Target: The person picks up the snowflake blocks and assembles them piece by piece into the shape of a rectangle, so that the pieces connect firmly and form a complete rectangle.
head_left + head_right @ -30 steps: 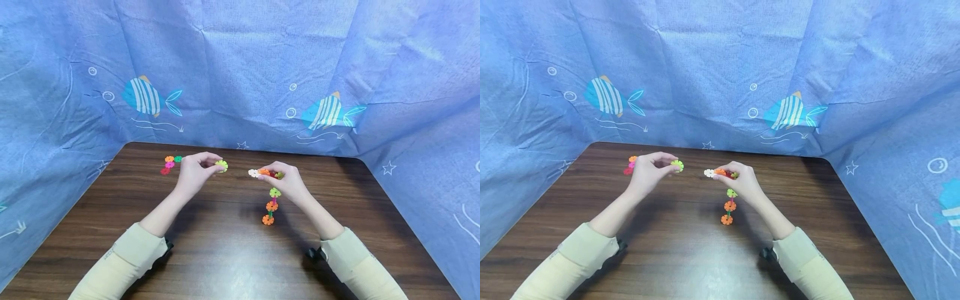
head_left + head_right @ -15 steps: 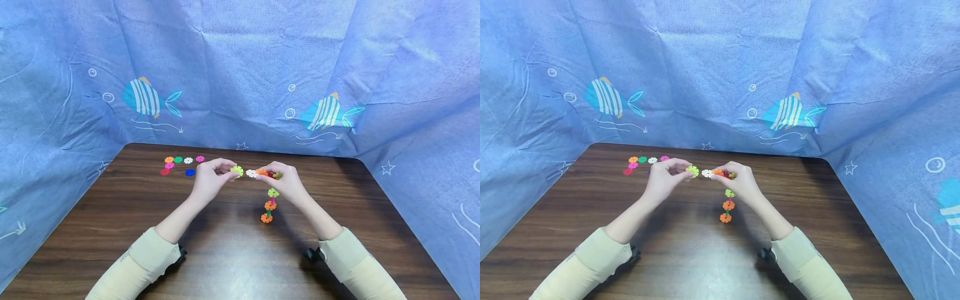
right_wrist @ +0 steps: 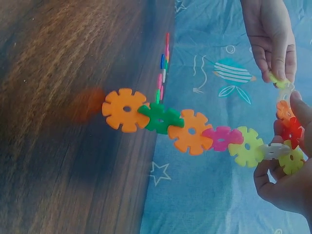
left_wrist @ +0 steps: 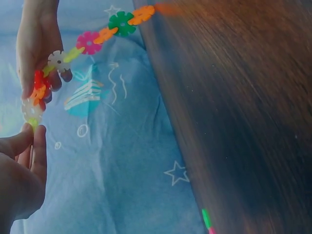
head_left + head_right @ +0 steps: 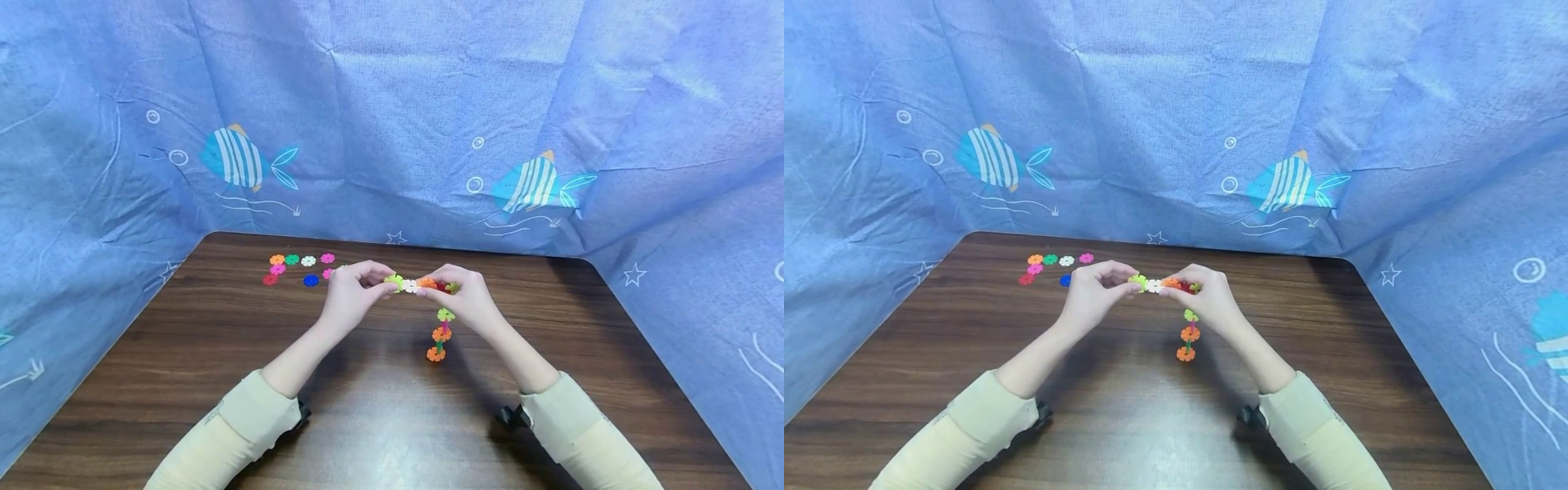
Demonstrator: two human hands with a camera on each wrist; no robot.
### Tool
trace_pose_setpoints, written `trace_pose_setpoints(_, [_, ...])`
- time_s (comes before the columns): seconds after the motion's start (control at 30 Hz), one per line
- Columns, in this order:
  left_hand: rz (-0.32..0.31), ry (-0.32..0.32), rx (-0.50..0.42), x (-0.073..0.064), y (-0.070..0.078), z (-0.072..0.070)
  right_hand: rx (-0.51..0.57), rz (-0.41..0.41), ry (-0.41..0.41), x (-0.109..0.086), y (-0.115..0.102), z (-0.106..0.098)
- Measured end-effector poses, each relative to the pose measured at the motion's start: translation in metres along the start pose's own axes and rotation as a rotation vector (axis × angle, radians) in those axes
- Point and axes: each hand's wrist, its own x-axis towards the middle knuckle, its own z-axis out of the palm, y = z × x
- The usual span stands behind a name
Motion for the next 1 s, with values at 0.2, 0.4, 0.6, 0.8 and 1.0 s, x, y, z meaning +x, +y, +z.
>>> trace_pose_setpoints(0.2, [-0.025, -0.004, -0.024, -0.001, 0.0011, 0.0002, 0.032, 0.0, 0.007, -0.0022, 0.0019, 0.0046])
trace_pose_setpoints(0.4, [-0.048, -0.01, -0.033, -0.0016, 0.0053, 0.0003, 0.065, 0.008, 0.007, -0.0034, 0.002, 0.0068])
trace_pose_setpoints(0.6, [-0.018, -0.015, -0.001, -0.002, 0.008, 0.0025, 0.07, 0.001, 0.002, -0.0035, -0.0008, 0.0051])
trace_pose_setpoints(0.8, [-0.021, -0.031, -0.023, -0.0016, 0.0049, 0.0022, 0.056, 0.033, -0.002, -0.004, -0.0014, 0.006])
trace_pose_setpoints(1.0, [-0.012, -0.074, 0.036, 0.0014, -0.0014, -0.0036, 0.001, 0.091, -0.02, -0.0044, 0.0018, 0.0065])
